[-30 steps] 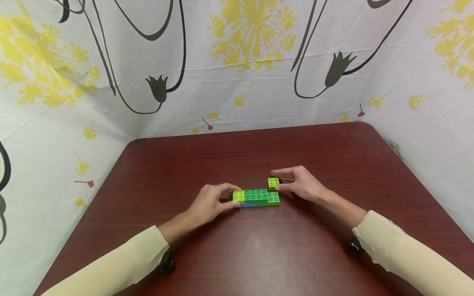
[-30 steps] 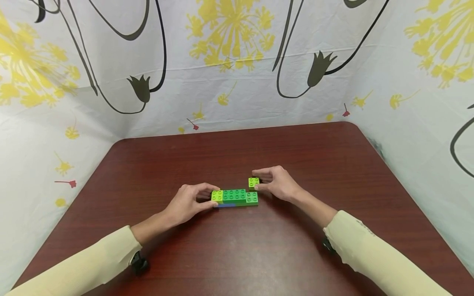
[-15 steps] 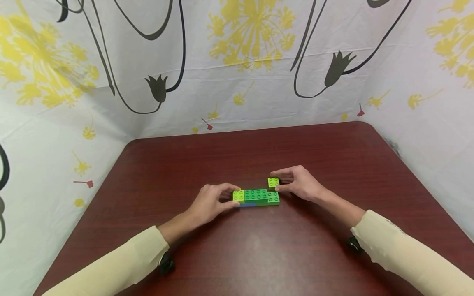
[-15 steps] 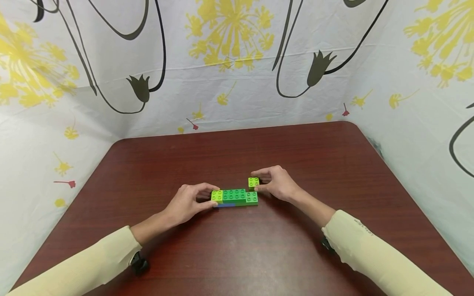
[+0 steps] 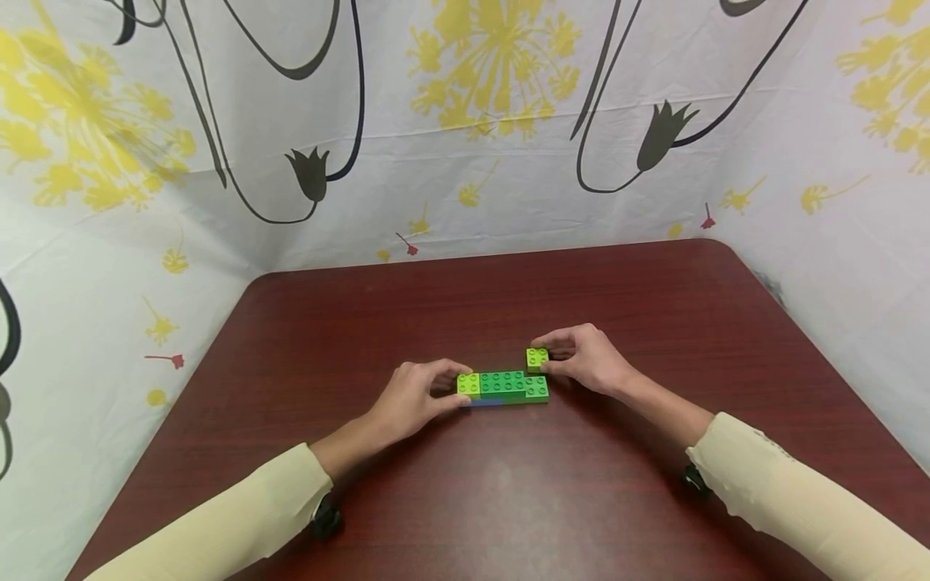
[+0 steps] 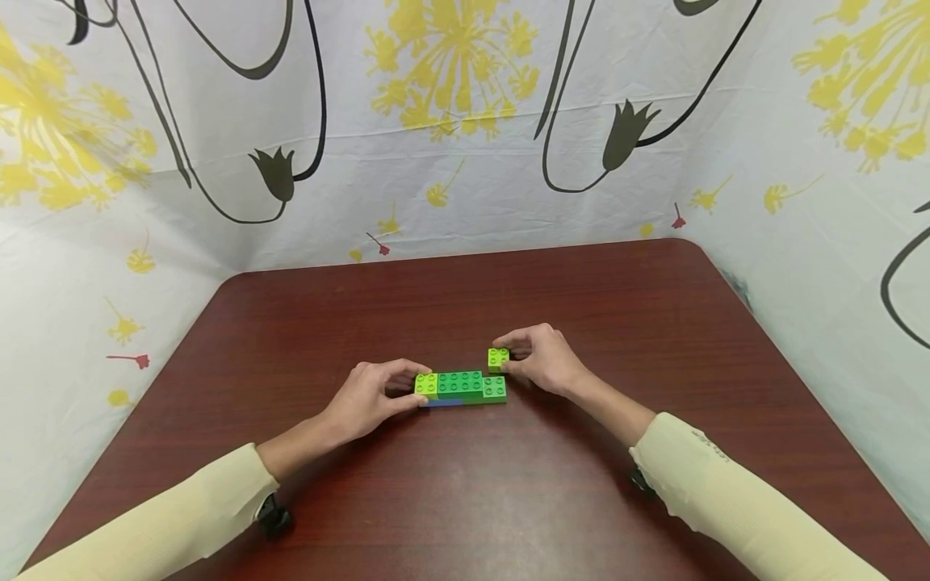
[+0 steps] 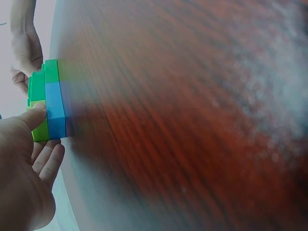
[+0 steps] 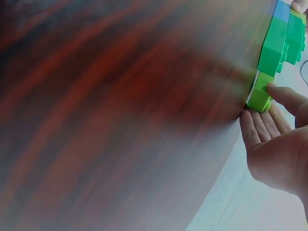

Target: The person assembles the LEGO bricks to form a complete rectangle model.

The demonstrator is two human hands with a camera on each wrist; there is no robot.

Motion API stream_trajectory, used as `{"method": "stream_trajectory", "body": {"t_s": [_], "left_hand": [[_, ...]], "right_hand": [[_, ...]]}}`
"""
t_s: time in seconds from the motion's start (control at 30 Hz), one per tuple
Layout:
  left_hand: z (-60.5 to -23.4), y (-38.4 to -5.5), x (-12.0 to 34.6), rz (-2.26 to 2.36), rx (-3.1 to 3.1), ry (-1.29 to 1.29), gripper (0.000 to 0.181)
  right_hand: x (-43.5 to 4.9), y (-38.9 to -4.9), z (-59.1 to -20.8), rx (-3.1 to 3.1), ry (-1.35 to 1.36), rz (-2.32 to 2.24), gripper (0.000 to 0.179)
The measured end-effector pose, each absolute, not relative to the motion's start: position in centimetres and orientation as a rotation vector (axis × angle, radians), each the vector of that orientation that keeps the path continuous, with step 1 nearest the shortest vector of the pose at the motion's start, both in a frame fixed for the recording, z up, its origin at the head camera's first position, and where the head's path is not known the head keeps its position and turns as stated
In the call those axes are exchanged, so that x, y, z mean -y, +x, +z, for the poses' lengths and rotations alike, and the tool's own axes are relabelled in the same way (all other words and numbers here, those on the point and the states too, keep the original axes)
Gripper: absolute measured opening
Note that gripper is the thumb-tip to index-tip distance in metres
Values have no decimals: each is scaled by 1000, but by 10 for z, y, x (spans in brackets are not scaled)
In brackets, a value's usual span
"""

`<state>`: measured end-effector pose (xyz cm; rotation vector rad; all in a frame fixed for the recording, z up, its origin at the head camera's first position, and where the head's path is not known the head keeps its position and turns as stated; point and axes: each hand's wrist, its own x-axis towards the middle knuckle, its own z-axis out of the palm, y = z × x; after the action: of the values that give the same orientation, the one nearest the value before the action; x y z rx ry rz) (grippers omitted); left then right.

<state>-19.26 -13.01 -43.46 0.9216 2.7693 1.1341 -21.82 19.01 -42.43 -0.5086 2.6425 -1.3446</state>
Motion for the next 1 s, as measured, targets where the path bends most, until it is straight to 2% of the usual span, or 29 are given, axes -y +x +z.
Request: {"method": "stream_trajectory", "body": {"t_s": [1.0], "left_hand": [[-434,-192,130,1124,-2763,900,38]], "right_hand": [[-195,-202,-414,-2645,-541,-1362,31]]}}
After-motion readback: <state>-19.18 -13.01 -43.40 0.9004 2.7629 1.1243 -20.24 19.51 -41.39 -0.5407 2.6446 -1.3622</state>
